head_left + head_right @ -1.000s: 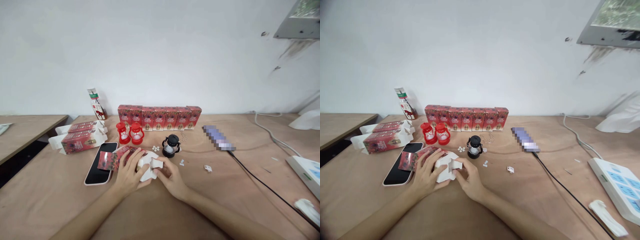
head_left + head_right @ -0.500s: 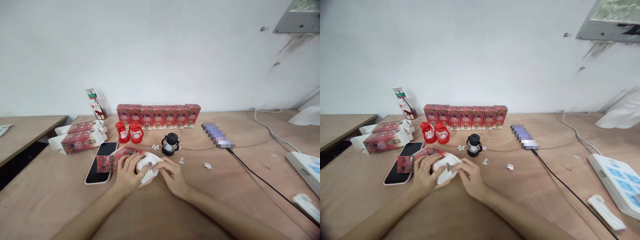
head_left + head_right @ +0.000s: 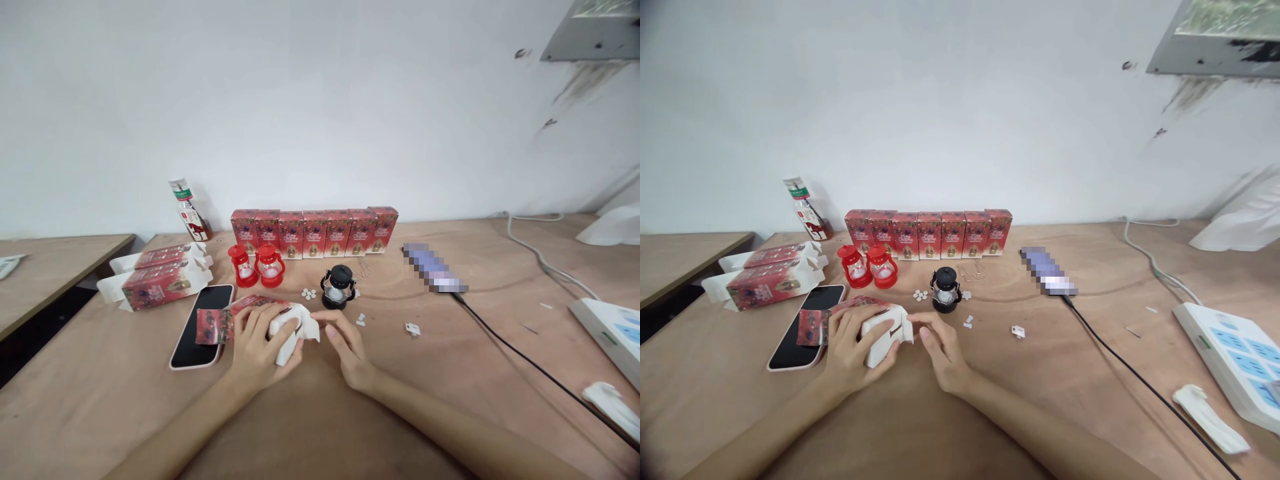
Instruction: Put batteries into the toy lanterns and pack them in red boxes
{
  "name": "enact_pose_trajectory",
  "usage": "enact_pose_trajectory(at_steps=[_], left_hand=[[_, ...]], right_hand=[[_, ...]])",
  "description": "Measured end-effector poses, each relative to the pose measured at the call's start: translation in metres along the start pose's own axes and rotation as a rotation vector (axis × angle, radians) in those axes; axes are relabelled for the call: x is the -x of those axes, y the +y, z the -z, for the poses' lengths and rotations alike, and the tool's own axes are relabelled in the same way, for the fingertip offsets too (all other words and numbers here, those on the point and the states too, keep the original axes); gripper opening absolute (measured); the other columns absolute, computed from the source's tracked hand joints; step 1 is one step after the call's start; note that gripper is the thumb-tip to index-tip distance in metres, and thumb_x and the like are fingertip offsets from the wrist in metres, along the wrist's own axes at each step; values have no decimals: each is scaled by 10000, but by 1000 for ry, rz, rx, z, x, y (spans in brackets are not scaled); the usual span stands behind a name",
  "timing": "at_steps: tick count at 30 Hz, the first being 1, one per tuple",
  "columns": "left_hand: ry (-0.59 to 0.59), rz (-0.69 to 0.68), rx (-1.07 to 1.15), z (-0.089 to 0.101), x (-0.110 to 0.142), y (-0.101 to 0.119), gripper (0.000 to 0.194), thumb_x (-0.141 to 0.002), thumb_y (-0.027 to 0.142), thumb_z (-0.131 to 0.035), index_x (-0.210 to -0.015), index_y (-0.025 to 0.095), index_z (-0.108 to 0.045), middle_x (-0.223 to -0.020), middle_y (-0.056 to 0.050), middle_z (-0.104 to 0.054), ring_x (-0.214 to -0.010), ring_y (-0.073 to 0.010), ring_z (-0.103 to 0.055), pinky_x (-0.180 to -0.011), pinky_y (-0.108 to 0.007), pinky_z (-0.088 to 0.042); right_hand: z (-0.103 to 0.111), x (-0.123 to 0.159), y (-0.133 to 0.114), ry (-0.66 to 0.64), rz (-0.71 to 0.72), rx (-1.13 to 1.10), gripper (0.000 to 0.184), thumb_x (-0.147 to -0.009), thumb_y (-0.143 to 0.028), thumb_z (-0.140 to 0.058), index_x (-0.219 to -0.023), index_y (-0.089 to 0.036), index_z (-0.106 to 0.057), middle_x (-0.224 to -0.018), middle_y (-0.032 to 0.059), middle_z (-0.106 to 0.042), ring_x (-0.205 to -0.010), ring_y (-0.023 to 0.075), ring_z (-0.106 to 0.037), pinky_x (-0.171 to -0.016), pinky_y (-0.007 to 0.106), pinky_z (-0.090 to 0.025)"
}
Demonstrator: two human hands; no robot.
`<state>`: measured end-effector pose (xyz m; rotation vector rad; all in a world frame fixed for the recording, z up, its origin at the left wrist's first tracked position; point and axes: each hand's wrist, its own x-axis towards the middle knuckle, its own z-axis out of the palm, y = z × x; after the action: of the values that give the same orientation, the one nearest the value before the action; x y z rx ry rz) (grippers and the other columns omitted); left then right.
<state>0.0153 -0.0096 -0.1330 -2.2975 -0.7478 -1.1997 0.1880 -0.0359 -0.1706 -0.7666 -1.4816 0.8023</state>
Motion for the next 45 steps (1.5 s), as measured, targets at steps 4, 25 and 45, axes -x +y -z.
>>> enact_pose_trajectory(at_steps=[4, 25, 45], left_hand=[[23, -27, 3, -2, 6, 0, 134, -790, 192, -575, -924, 180, -574, -927, -110, -686, -837, -248, -643, -789, -411, -396], [31, -76, 11, -10, 17, 2, 201, -757, 212, -657, -942, 195, -577, -909, -91, -704, -824, -227, -661, -810, -391, -412], [279, 343, 235, -17, 36, 7, 707, -849, 629, -359, -1405, 198, -285, -1224, -147, -378, -1215, -328, -367, -927, -486, -404]], right_hand=[[-2, -2, 4, -120, -61, -175, 154, -897, -357, -550, -1007, -249, -558, -1077, 39, -611, -908, 136, -635, -799, 267, -521], [-6, 0, 12, -71, -221, -215, 225, -809, -381, -665, -914, -238, -528, -934, 11, -630, -812, 120, -637, -754, 263, -530], [-6, 9, 15, -266, 305, 454, 370, -750, -239, -727, -1097, -336, -646, -1346, 59, -479, -1287, 286, -429, -1009, 475, -464]])
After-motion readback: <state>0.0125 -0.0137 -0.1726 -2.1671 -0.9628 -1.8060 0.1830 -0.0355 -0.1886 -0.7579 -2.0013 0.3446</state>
